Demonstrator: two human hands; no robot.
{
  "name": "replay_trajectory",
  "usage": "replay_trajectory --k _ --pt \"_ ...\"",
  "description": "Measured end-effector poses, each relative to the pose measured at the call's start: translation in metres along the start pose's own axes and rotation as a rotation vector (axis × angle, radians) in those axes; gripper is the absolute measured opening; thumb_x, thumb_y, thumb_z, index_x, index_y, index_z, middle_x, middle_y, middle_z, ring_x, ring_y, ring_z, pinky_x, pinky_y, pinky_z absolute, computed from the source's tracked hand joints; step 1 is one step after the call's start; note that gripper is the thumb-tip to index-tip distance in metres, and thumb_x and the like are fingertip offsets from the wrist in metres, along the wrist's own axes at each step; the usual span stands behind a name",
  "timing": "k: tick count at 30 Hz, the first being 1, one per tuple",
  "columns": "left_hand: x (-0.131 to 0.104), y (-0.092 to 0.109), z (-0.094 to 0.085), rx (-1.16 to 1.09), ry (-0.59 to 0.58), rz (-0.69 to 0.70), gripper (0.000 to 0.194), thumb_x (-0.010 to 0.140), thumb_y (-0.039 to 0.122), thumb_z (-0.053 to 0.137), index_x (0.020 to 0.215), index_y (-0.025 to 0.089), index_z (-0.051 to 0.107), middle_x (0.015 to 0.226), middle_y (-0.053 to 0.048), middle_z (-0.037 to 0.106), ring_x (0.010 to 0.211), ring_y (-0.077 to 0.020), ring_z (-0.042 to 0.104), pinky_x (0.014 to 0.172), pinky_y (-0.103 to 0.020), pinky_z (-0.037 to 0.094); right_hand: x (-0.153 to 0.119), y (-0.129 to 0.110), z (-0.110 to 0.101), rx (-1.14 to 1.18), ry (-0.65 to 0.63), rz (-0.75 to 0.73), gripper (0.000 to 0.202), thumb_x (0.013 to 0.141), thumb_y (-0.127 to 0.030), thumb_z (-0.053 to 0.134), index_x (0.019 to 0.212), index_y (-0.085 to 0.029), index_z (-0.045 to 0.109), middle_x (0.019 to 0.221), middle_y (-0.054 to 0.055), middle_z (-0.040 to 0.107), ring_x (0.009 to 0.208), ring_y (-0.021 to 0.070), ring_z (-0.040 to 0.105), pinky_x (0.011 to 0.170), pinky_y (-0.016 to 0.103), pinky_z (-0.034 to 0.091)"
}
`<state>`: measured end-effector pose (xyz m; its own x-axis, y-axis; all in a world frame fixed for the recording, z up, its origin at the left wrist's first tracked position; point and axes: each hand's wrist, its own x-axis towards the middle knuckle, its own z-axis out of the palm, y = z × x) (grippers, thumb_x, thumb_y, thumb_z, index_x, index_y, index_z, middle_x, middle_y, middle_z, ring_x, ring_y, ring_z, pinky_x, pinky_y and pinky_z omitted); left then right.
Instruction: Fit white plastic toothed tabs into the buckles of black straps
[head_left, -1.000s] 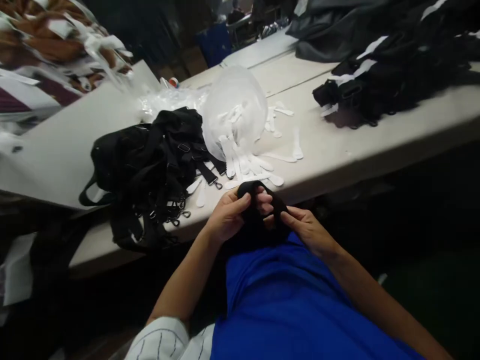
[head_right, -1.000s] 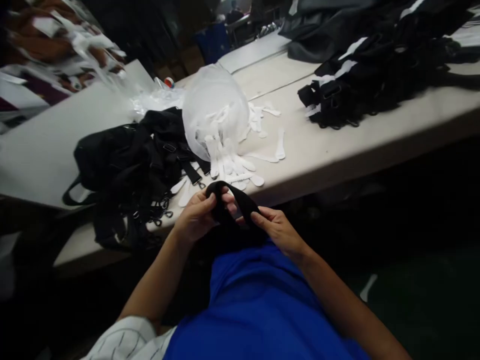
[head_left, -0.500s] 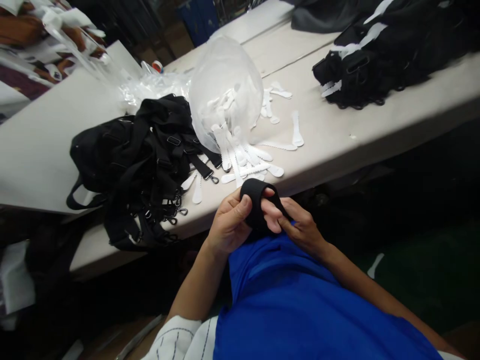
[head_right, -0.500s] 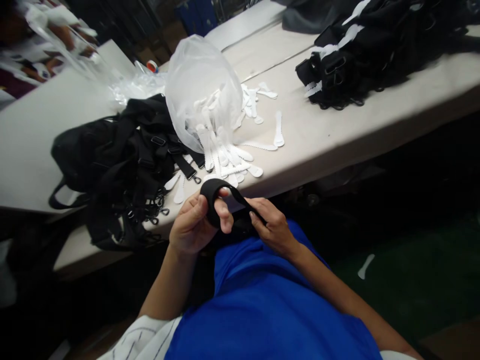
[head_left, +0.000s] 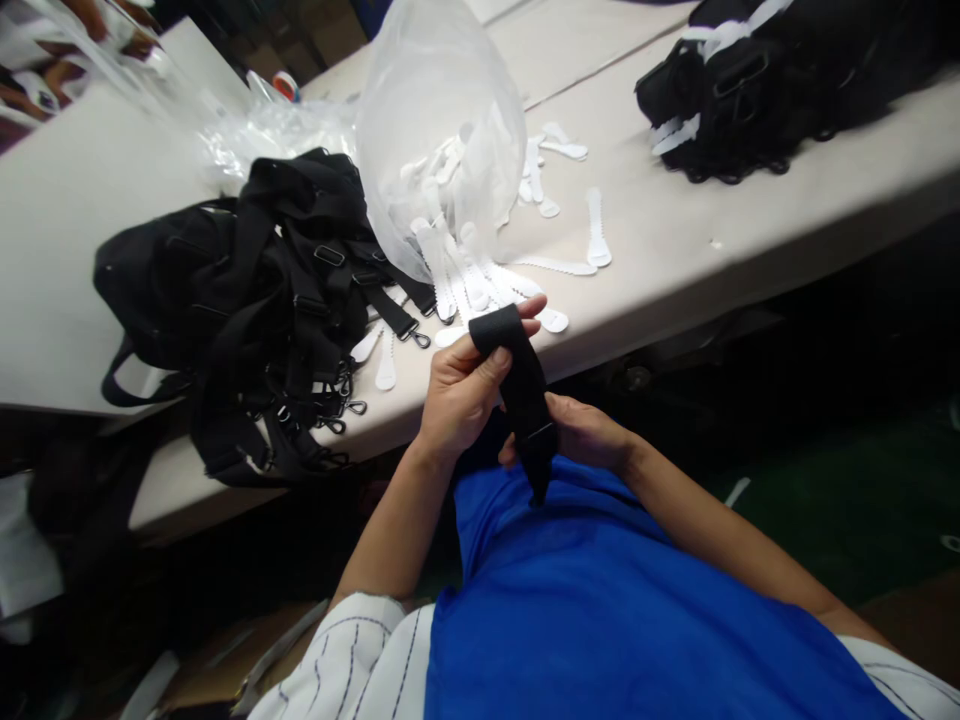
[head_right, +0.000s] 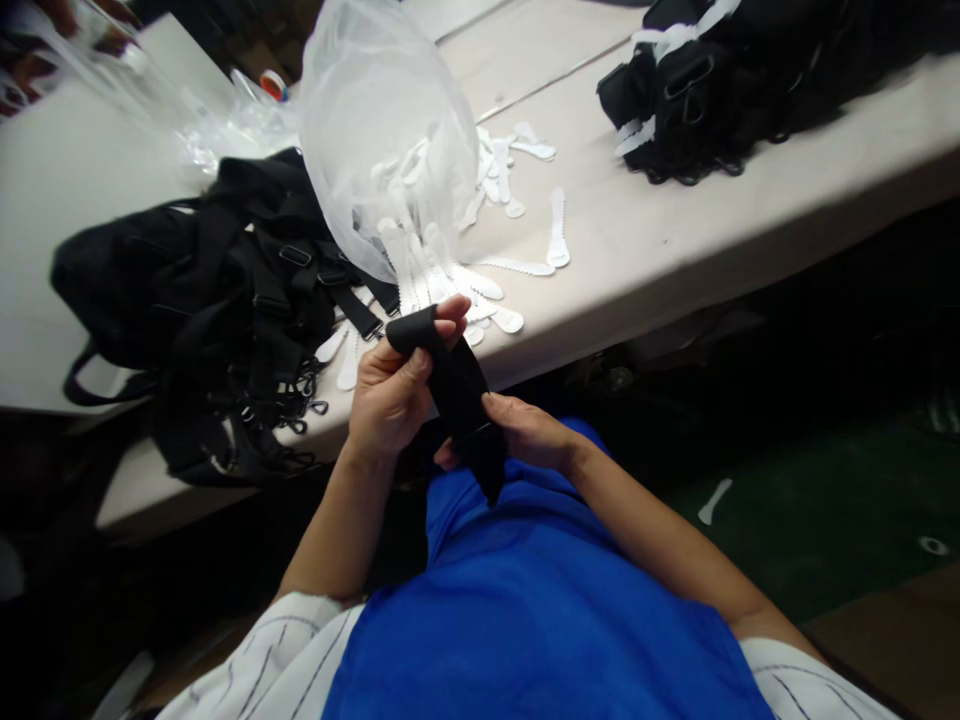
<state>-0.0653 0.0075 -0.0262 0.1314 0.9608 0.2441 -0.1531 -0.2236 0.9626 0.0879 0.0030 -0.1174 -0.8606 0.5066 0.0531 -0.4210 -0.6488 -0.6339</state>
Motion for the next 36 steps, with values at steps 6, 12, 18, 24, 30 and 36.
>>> replay_trajectory --k 6,12,18,24,30,36 --pt "0.007 0.017 -0.011 0.431 -0.350 0.184 0.019 0.089 0.027 0.064 0.103 0.023 0.076 0.135 -0.009 0.063 0.142 -0.0319 0.039 0.115 -0.054 0.037 0.020 -0.021 0.000 -0.041 0.023 -0.083 0.047 0.091 -0.054 0.058 0.116 -0.015 0.062 0.100 0.012 0.074 0.093 0.0276 0.072 0.090 0.044 0.055" --pt "0.000 0.029 -0.022 0.177 -0.334 -0.221 0.033 0.086 0.033 0.067 0.118 0.023 0.070 0.148 -0.014 0.050 0.071 -0.0191 0.068 0.057 -0.031 0.056 0.022 -0.037 0.003 -0.153 0.064 -0.121 0.043 0.094 -0.054 0.053 0.108 -0.014 0.064 0.090 0.009 0.074 0.081 0.0229 0.071 0.082 0.038 0.058" --pt "0.005 0.023 -0.010 -0.022 -0.066 -0.156 0.056 0.089 0.047 0.061 0.139 0.023 0.052 0.109 -0.009 0.075 0.079 -0.0215 0.071 0.074 -0.034 0.060 0.018 -0.054 0.004 -0.259 0.068 -0.121 0.048 0.095 -0.056 0.051 0.114 -0.013 0.064 0.098 0.010 0.074 0.089 0.0247 0.071 0.087 0.039 0.056" --pt "0.010 0.026 -0.006 0.266 -0.152 0.083 0.036 0.091 0.024 0.064 0.126 0.025 0.066 0.095 -0.003 0.078 0.104 -0.0219 0.070 0.109 -0.038 0.046 0.019 -0.061 0.002 -0.204 0.165 -0.185 0.036 0.088 -0.044 0.068 0.112 -0.017 0.068 0.104 0.003 0.073 0.098 0.0193 0.068 0.093 0.031 0.053" --pt "0.007 0.022 -0.009 0.476 -0.235 0.189 0.028 0.086 0.015 0.068 0.109 0.027 0.076 0.111 -0.004 0.076 0.104 -0.0232 0.070 0.097 -0.035 0.055 0.023 -0.046 -0.002 -0.217 0.136 -0.215 0.049 0.088 -0.051 0.065 0.125 -0.018 0.063 0.117 0.006 0.069 0.114 0.0232 0.062 0.105 0.038 0.046" --pt "0.004 0.016 -0.010 0.495 -0.270 0.178 0.024 0.086 0.016 0.068 0.104 0.028 0.077 0.116 -0.006 0.074 0.103 -0.0243 0.070 0.098 -0.038 0.056 0.014 -0.036 -0.005 -0.356 0.078 -0.240 0.046 0.088 -0.049 0.065 0.121 -0.016 0.063 0.115 0.006 0.068 0.117 0.0240 0.059 0.103 0.037 0.045"
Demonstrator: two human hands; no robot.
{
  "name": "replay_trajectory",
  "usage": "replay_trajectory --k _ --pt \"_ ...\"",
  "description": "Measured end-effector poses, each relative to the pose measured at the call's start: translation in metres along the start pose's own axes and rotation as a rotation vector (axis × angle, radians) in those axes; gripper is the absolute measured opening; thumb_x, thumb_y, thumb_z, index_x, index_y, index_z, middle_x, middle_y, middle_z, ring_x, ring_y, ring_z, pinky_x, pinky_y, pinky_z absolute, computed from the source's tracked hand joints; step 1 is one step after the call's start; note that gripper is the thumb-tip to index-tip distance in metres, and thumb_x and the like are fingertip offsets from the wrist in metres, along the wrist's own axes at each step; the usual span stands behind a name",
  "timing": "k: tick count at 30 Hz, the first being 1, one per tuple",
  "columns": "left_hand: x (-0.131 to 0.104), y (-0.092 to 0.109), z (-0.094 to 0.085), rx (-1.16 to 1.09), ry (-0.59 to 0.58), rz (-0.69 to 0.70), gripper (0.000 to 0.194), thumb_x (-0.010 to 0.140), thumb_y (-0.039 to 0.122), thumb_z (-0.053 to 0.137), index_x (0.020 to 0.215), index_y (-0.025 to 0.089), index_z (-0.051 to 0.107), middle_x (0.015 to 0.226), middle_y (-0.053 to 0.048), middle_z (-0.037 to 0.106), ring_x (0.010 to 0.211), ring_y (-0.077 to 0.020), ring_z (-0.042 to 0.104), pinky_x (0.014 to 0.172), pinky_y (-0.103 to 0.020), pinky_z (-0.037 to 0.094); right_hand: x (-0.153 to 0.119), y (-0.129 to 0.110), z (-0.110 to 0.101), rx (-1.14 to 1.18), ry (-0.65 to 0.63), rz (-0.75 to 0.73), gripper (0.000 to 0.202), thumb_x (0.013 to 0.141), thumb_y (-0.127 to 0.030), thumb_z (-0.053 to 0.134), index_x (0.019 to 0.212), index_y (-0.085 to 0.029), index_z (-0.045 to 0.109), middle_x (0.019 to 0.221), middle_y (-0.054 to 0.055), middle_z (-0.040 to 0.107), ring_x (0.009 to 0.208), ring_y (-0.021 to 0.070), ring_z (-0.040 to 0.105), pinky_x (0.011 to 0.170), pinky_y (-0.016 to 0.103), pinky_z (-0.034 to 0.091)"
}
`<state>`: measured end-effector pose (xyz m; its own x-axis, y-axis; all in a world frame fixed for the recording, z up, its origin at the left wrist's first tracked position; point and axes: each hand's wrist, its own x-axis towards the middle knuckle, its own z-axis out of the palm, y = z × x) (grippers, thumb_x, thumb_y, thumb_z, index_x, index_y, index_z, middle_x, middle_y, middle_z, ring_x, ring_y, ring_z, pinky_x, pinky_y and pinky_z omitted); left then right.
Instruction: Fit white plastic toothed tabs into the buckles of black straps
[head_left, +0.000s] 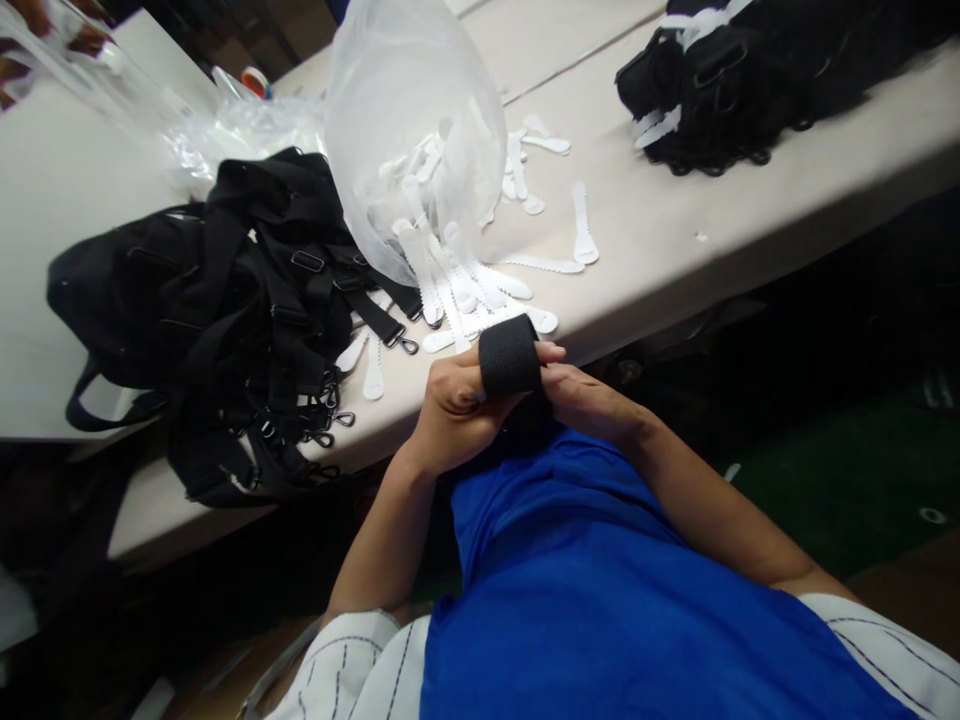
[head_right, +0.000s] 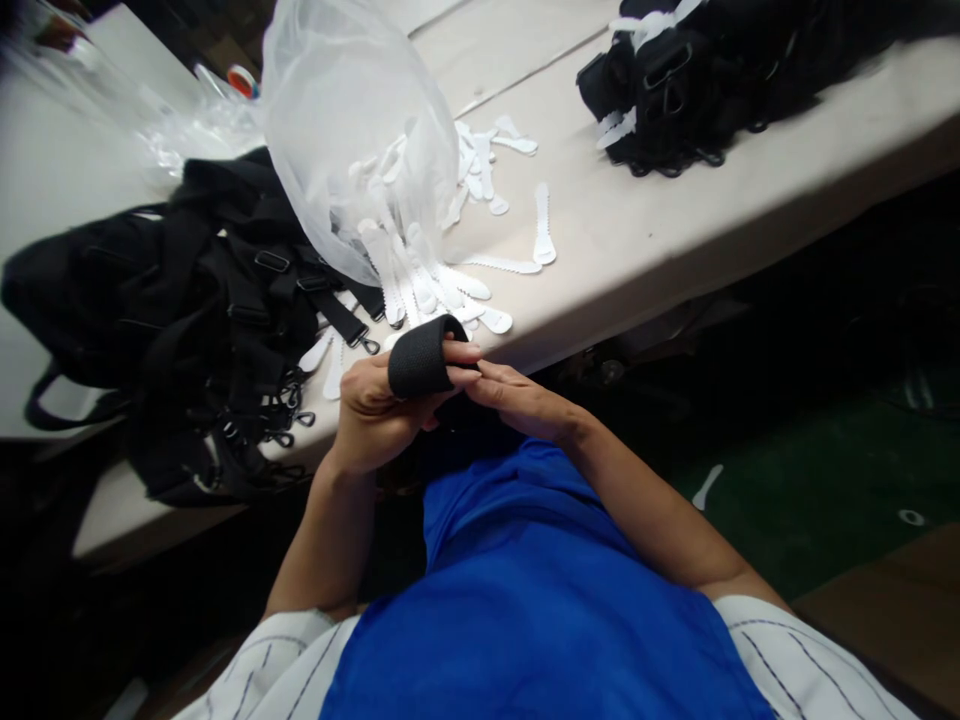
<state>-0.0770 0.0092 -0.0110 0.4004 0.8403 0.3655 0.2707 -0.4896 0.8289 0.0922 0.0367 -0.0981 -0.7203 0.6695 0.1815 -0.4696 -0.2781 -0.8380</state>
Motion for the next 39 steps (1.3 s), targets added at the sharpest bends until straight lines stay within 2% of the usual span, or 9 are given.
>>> replay_trajectory --k 4,10,14,16,19,23,29,34,39 --pt "-0.002 -0.006 0.009 0.004 0.099 -0.035 0.023 0.085 0.017 0.069 0.104 0.027 0.077 0.117 -0.005 0.073 0.105 -0.0236 0.069 0.098 -0.037 0.055 -0.004 -0.002 0.009 -0.196 0.022 0.034 0.041 0.073 -0.030 0.082 0.104 -0.013 0.061 0.086 0.002 0.069 0.081 0.0177 0.066 0.075 0.028 0.053" --pt "-0.013 -0.011 0.008 0.160 0.146 -0.042 0.038 0.083 0.021 0.073 0.121 0.024 0.069 0.133 -0.009 0.064 0.122 -0.0256 0.060 0.105 -0.035 0.048 -0.007 -0.001 0.020 -0.149 0.109 0.014 0.019 0.087 -0.028 0.066 0.082 -0.016 0.052 0.059 -0.004 0.055 0.044 0.0089 0.051 0.042 0.021 0.040" --pt "-0.020 -0.008 -0.017 0.197 0.309 -0.029 0.010 0.086 0.026 0.069 0.090 0.021 0.077 0.095 -0.007 0.073 0.089 -0.0186 0.068 0.085 -0.027 0.053 -0.013 -0.008 0.016 -0.075 0.050 0.132 0.018 0.087 -0.025 0.064 0.099 -0.012 0.060 0.063 -0.001 0.061 0.044 0.0094 0.053 0.042 0.020 0.042" --pt "-0.018 -0.007 -0.025 0.061 0.443 -0.010 0.029 0.082 0.039 0.074 0.105 0.022 0.073 0.107 -0.008 0.070 0.103 -0.0212 0.065 0.094 -0.030 0.051 -0.013 -0.011 0.015 -0.071 0.002 0.153 0.024 0.088 -0.025 0.063 0.106 -0.011 0.062 0.064 0.000 0.062 0.045 0.0093 0.054 0.044 0.020 0.043" --pt "-0.013 -0.003 -0.021 -0.203 0.302 -0.138 0.084 0.069 0.052 0.082 0.141 0.025 0.048 0.135 -0.013 0.059 0.126 -0.0282 0.055 0.103 -0.036 0.049 -0.007 -0.013 0.018 -0.071 -0.033 0.145 0.021 0.087 -0.025 0.064 0.102 -0.012 0.062 0.066 0.000 0.062 0.047 0.0098 0.056 0.045 0.020 0.044" --pt "-0.013 0.005 0.005 -0.398 0.129 -0.419 0.043 0.087 0.037 0.070 0.123 0.016 0.061 0.109 -0.014 0.073 0.103 -0.0275 0.070 0.081 -0.033 0.059 0.001 -0.011 0.024 -0.135 -0.052 0.111 0.025 0.088 -0.033 0.066 0.078 -0.011 0.060 0.065 0.001 0.061 0.050 0.0110 0.057 0.048 0.022 0.046" --pt "-0.011 0.022 0.017 -0.199 0.531 -0.064 0.010 0.090 0.025 0.065 0.091 0.016 0.069 0.079 -0.005 0.074 0.078 -0.0206 0.072 0.072 -0.030 0.059 -0.009 0.007 0.027 -0.263 0.049 0.131 0.028 0.083 -0.035 0.073 0.096 -0.012 0.065 0.081 0.005 0.070 0.077 0.0169 0.066 0.073 0.027 0.052" --pt "-0.003 0.020 0.006 -0.066 0.702 0.070 0.007 0.092 0.020 0.061 0.088 0.014 0.064 0.075 -0.002 0.066 0.067 -0.0174 0.067 0.064 -0.032 0.059 -0.027 0.033 0.030 -0.307 0.234 0.128 0.027 0.084 -0.037 0.071 0.090 -0.013 0.062 0.073 0.000 0.063 0.066 0.0118 0.059 0.064 0.022 0.048" --pt "-0.010 -0.023 -0.012 0.185 0.822 -0.081 0.031 0.087 0.025 0.068 0.113 0.017 0.054 0.091 -0.003 0.065 0.079 -0.0165 0.066 0.079 -0.035 0.059 -0.045 0.015 0.041 -0.138 -0.095 0.273 0.031 0.094 -0.040 0.059 0.103 -0.011 0.061 0.074 0.002 0.062 0.059 0.0101 0.059 0.057 0.021 0.048"
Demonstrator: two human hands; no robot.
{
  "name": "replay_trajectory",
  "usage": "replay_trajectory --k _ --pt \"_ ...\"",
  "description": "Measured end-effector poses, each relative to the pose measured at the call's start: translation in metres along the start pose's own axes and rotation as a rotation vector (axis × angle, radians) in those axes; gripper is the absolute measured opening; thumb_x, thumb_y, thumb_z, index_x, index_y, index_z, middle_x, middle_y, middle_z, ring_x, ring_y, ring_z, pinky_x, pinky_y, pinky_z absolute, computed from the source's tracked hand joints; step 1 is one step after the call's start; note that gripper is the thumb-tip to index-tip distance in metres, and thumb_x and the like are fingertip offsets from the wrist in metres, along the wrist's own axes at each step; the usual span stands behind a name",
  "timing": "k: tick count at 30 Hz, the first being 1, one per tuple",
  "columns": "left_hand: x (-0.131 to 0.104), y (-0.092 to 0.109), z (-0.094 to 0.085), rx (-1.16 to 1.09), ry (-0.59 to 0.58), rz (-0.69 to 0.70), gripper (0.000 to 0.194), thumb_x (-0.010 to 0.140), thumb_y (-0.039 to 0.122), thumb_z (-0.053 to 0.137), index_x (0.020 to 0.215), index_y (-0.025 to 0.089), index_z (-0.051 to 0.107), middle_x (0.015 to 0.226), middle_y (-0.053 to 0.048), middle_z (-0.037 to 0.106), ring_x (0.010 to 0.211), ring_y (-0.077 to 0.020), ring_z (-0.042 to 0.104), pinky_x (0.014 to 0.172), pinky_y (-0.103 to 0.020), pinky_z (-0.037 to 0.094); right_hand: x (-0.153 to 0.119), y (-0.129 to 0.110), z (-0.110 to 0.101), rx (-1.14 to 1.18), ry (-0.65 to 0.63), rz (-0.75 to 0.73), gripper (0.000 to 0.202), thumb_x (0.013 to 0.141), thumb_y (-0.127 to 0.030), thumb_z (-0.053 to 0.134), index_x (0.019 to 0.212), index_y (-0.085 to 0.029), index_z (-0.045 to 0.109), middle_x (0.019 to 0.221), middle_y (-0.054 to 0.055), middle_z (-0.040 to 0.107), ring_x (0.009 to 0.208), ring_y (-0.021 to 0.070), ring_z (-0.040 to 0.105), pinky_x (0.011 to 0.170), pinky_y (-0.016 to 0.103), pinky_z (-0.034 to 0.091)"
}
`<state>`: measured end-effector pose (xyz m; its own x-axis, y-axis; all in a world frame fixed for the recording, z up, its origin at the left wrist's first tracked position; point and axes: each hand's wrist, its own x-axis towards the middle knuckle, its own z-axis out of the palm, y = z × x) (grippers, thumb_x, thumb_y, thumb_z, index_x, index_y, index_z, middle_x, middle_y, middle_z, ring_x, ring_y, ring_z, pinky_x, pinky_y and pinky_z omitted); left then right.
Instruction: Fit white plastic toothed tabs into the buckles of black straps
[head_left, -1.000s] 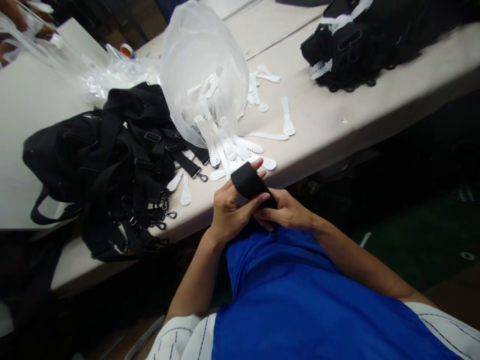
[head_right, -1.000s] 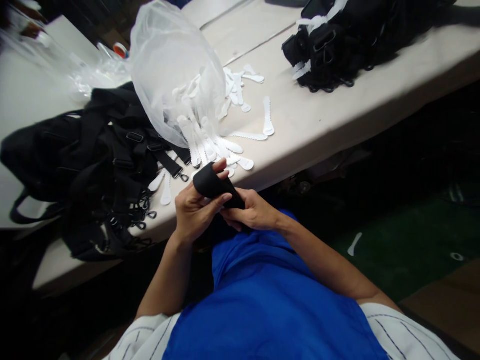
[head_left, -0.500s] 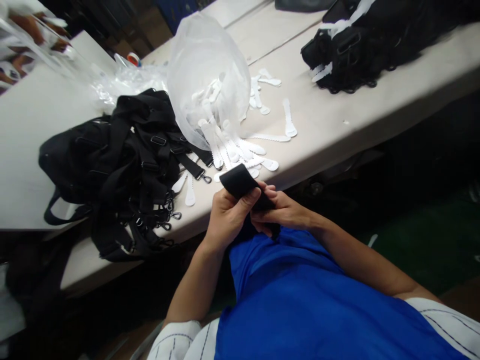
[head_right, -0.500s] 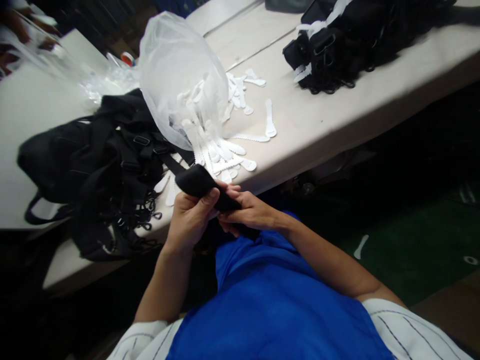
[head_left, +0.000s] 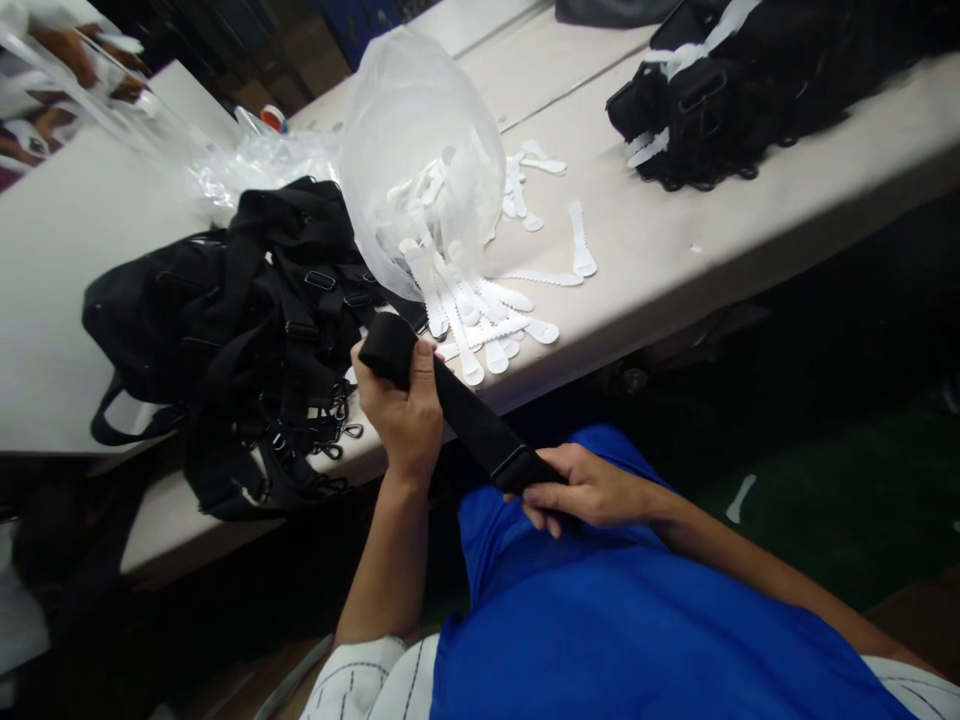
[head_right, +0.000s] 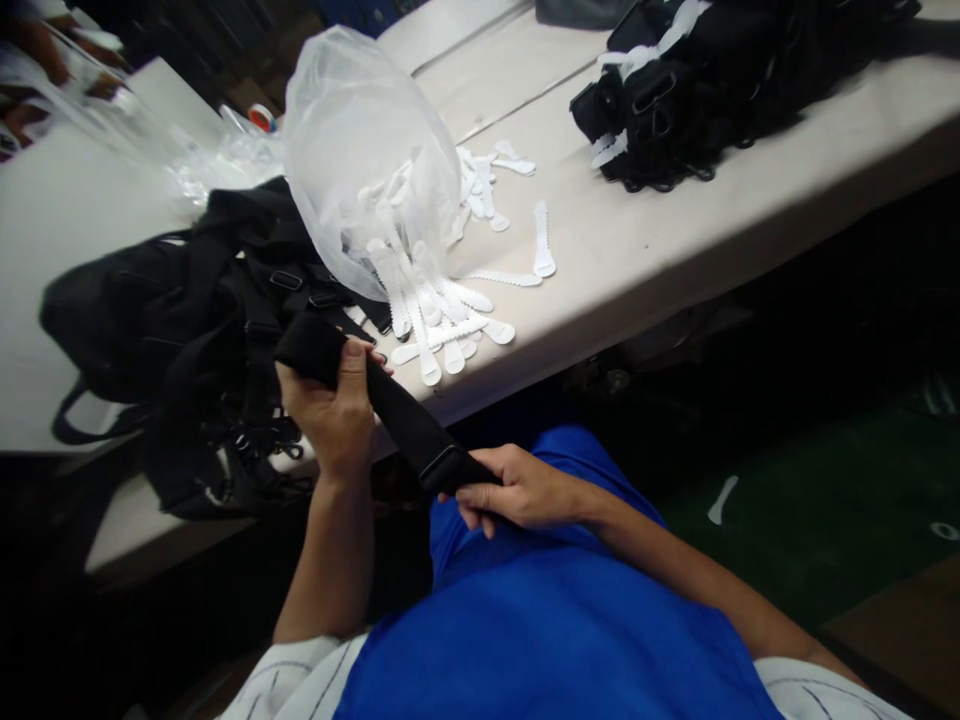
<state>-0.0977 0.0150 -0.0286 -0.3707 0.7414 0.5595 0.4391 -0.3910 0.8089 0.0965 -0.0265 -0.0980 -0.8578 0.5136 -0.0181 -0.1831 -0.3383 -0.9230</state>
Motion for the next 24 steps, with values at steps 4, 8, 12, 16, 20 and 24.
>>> replay_trajectory --k 4,8,12,16,20,24 --pt "-0.014 -0.017 -0.010 0.265 -0.106 0.130 0.059 0.084 0.027 0.070 0.137 0.019 0.046 0.142 -0.016 0.049 0.134 -0.0274 0.047 0.116 -0.048 0.035 -0.017 -0.040 0.007 -0.102 -0.211 -0.127 0.029 0.100 -0.031 0.047 0.113 -0.010 0.062 0.089 0.010 0.066 0.077 0.0141 0.065 0.074 0.027 0.054" --pt "-0.050 -0.004 -0.016 -0.087 -0.726 -0.064 0.050 0.096 0.055 0.041 0.118 0.019 0.067 0.120 -0.013 0.068 0.123 -0.0300 0.058 0.120 -0.050 0.028 -0.019 -0.068 0.007 -0.194 -0.255 -0.251 0.029 0.101 -0.023 0.046 0.120 -0.011 0.064 0.094 0.011 0.071 0.091 0.0176 0.067 0.086 0.031 0.054" --pt "-0.088 -0.002 -0.017 -0.514 -0.951 -0.449 0.074 0.084 0.079 0.034 0.091 0.018 0.075 0.054 -0.006 0.063 0.057 -0.0208 0.063 0.077 -0.037 0.057 -0.012 -0.069 0.006 -0.036 -0.165 -0.307 0.027 0.099 -0.024 0.051 0.116 -0.012 0.068 0.094 0.011 0.072 0.089 0.0180 0.068 0.086 0.032 0.055" --pt "-0.109 -0.013 -0.014 -0.493 -0.863 -0.407 0.080 0.071 0.075 0.063 0.129 0.019 0.060 0.100 -0.012 0.073 0.093 -0.0276 0.069 0.094 -0.040 0.054 -0.002 -0.055 0.012 0.145 0.129 -0.321 0.028 0.098 -0.030 0.054 0.119 -0.014 0.066 0.094 0.010 0.072 0.079 0.0165 0.070 0.077 0.032 0.058" --pt "-0.117 -0.014 -0.003 -0.350 -0.733 -0.523 0.082 0.085 0.063 0.058 0.149 0.016 0.037 0.157 -0.018 0.034 0.147 -0.0365 0.028 0.120 -0.049 0.029 0.014 -0.040 0.018 0.119 0.455 -0.413 0.024 0.097 -0.032 0.057 0.113 -0.018 0.068 0.095 0.008 0.073 0.084 0.0175 0.071 0.081 0.033 0.059" --pt "-0.124 -0.003 0.020 -0.382 -0.661 -0.646 0.061 0.093 0.050 0.054 0.144 0.018 0.043 0.141 -0.015 0.055 0.131 -0.0293 0.052 0.111 -0.040 0.042 0.033 -0.026 0.016 0.159 0.821 -0.475 0.029 0.095 -0.041 0.059 0.113 -0.019 0.067 0.096 0.007 0.073 0.085 0.0176 0.070 0.082 0.033 0.059"
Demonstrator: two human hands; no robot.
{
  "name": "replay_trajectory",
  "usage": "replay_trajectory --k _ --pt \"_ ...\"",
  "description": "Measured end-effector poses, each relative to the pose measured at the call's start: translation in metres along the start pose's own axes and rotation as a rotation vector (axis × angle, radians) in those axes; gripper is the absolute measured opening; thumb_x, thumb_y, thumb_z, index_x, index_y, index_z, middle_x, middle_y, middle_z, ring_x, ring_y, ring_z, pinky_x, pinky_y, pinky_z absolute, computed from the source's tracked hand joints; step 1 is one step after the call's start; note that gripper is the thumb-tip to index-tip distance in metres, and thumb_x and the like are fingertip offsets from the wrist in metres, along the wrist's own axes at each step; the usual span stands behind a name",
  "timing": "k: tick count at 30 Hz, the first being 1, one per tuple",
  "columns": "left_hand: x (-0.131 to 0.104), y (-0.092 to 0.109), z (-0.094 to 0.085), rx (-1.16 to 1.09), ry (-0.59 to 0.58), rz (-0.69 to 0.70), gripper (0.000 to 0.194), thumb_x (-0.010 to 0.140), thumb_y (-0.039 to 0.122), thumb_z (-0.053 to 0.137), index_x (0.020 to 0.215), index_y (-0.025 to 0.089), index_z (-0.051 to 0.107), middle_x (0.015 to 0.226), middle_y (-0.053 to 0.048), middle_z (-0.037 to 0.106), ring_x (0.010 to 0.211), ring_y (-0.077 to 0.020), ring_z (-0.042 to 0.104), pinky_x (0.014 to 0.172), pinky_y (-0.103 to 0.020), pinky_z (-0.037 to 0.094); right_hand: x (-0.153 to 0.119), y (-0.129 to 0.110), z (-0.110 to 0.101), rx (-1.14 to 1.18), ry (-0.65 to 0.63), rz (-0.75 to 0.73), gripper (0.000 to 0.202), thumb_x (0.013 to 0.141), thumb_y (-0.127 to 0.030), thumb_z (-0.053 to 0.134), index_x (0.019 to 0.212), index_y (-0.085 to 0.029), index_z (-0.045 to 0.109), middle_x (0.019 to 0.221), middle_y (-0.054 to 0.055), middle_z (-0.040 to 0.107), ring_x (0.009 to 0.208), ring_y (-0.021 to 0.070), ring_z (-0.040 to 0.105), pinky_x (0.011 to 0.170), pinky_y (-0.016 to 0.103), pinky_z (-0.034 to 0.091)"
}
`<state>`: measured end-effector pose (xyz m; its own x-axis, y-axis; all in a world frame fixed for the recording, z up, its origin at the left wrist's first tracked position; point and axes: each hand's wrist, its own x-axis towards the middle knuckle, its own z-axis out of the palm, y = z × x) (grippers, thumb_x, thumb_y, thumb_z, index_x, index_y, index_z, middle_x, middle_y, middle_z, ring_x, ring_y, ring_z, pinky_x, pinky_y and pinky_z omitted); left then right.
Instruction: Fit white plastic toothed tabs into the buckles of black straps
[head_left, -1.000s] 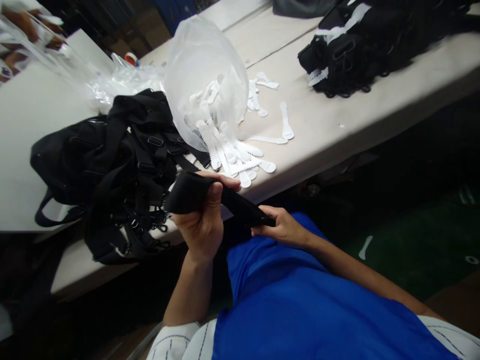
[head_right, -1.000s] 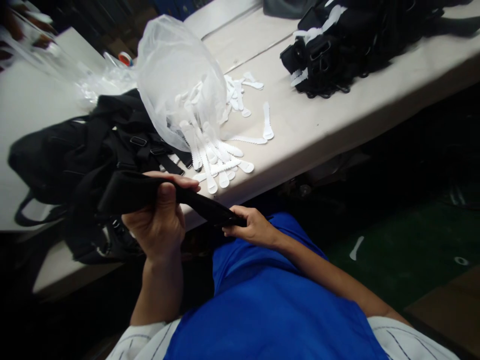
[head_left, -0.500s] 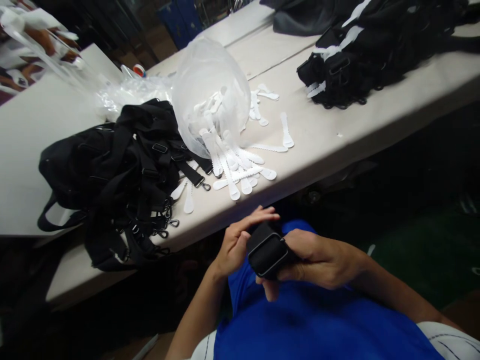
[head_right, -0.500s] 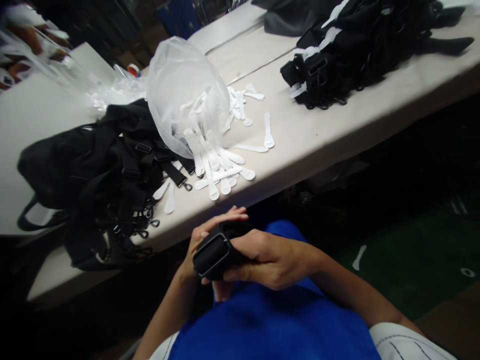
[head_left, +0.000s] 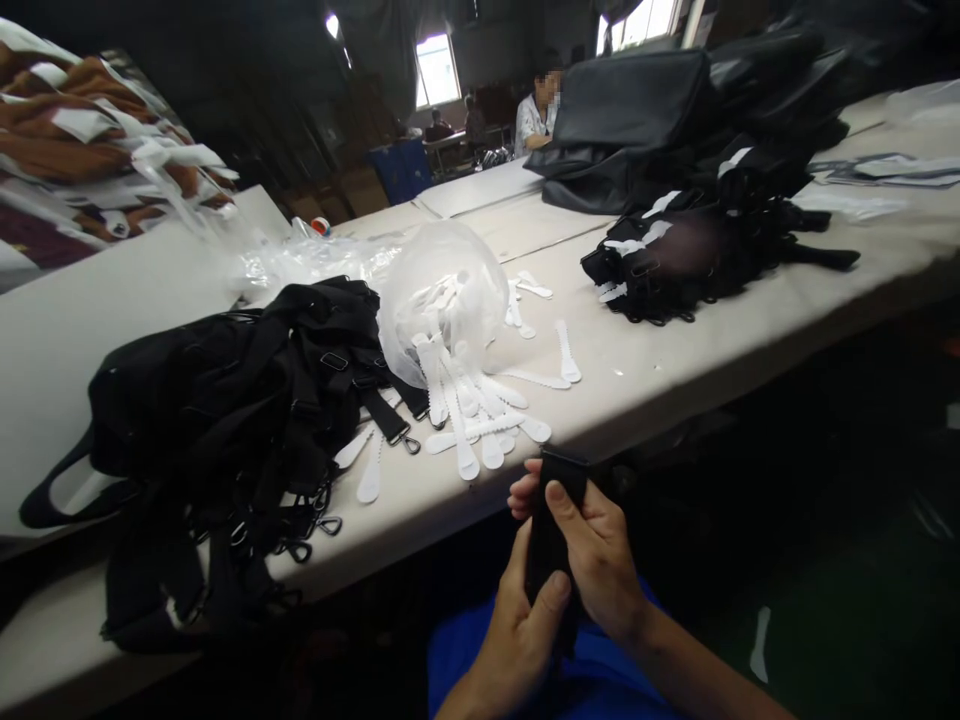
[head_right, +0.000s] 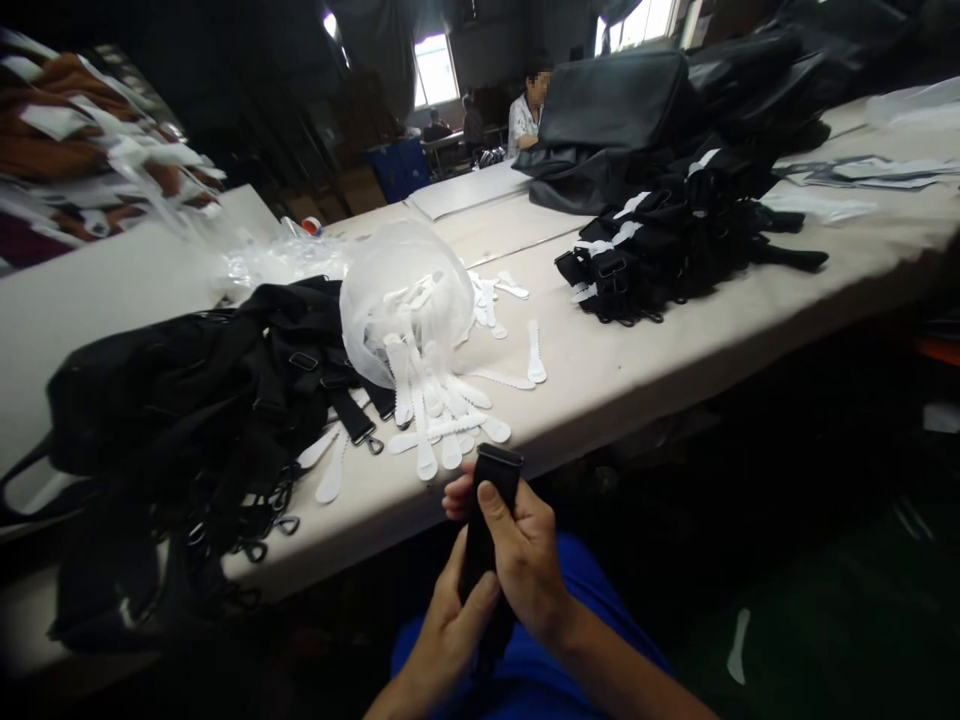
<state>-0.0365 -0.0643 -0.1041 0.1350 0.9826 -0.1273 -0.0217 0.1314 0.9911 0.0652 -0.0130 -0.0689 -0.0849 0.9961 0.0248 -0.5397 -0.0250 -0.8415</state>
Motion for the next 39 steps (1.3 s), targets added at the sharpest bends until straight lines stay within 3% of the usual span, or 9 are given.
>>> replay_trajectory --k 2,5,8,13,20,25,30,35,39 --pt "0.004 -0.001 0.010 -0.094 0.037 -0.059 0.056 0.094 0.052 0.051 0.138 0.016 0.047 0.103 -0.012 0.072 0.089 -0.0232 0.070 0.079 -0.033 0.057 0.008 0.007 -0.004 -0.032 0.082 0.004 0.034 0.094 -0.045 0.060 0.114 -0.018 0.066 0.098 0.007 0.073 0.085 0.0179 0.070 0.082 0.032 0.058" --pt "0.007 -0.001 0.009 -0.202 0.076 -0.161 0.052 0.092 0.056 0.050 0.123 0.014 0.051 0.065 -0.002 0.063 0.045 -0.0122 0.052 0.044 -0.023 0.040 0.029 0.002 -0.021 -0.211 -0.118 0.143 0.042 0.088 -0.052 0.064 0.106 -0.014 0.068 0.090 0.008 0.073 0.080 0.0199 0.069 0.076 0.033 0.058" --pt "0.003 0.005 -0.009 -0.120 0.155 -0.127 0.043 0.092 0.054 0.053 0.109 0.014 0.057 0.062 -0.001 0.060 0.046 -0.0098 0.048 0.047 -0.021 0.035 0.073 -0.016 -0.044 -0.620 -0.330 0.189 0.052 0.090 -0.060 0.056 0.090 -0.010 0.071 0.074 0.008 0.071 0.068 0.0203 0.067 0.066 0.032 0.056" --pt "-0.007 0.014 -0.032 0.005 0.303 -0.034 0.039 0.088 0.056 0.058 0.094 0.017 0.063 0.056 0.000 0.059 0.049 -0.0117 0.048 0.050 -0.023 0.035 0.180 -0.028 -0.051 -1.352 -0.039 -0.094 0.026 0.092 -0.038 0.061 0.106 -0.018 0.069 0.113 0.008 0.068 0.095 0.0181 0.066 0.089 0.029 0.048" --pt "-0.006 0.000 -0.032 0.067 0.365 0.019 0.046 0.083 0.064 0.059 0.093 0.019 0.066 0.052 -0.001 0.058 0.047 -0.0123 0.046 0.050 -0.025 0.033 0.245 -0.015 -0.029 -1.501 -0.123 0.103 0.012 0.065 -0.019 0.081 0.070 -0.016 0.070 0.080 0.007 0.070 0.086 0.0229 0.065 0.075 0.030 0.046" --pt "-0.005 0.001 -0.037 0.107 0.361 0.047 0.041 0.084 0.058 0.062 0.099 0.021 0.069 0.057 0.000 0.060 0.051 -0.0124 0.048 0.053 -0.024 0.037 0.225 -0.014 -0.032 -1.435 -0.077 -0.018 0.006 0.074 -0.017 0.072 0.070 -0.015 0.067 0.090 0.010 0.070 0.097 0.0245 0.063 0.085 0.033 0.045" --pt "-0.001 0.013 -0.040 0.150 0.352 0.123 0.039 0.081 0.054 0.068 0.103 0.022 0.073 0.060 -0.001 0.062 0.059 -0.0170 0.057 0.064 -0.028 0.046 0.159 -0.016 -0.037 -1.178 -0.042 -0.205 0.016 0.091 -0.032 0.057 0.094 -0.017 0.061 0.096 0.006 0.068 0.094 0.0186 0.063 0.090 0.032 0.047" --pt "0.010 0.029 -0.031 -0.107 0.222 0.016 0.074 0.077 0.048 0.075 0.140 0.024 0.046 0.079 -0.003 0.071 0.056 -0.0155 0.061 0.056 -0.026 0.048 0.069 -0.008 -0.039 -0.392 -0.363 0.089 0.042 0.073 -0.051 0.078 0.089 -0.014 0.067 0.074 0.003 0.065 0.066 0.0171 0.061 0.062 0.029 0.050" --pt "0.016 0.034 -0.026 -0.133 0.068 -0.057 0.045 0.082 0.050 0.069 0.108 0.015 0.063 0.076 -0.006 0.068 0.050 -0.0132 0.058 0.046 -0.022 0.041 0.028 -0.005 -0.044 -0.213 -0.406 0.310 0.044 0.071 -0.051 0.081 0.087 -0.011 0.071 0.067 0.002 0.062 0.057 0.0124 0.053 0.055 0.026 0.045"
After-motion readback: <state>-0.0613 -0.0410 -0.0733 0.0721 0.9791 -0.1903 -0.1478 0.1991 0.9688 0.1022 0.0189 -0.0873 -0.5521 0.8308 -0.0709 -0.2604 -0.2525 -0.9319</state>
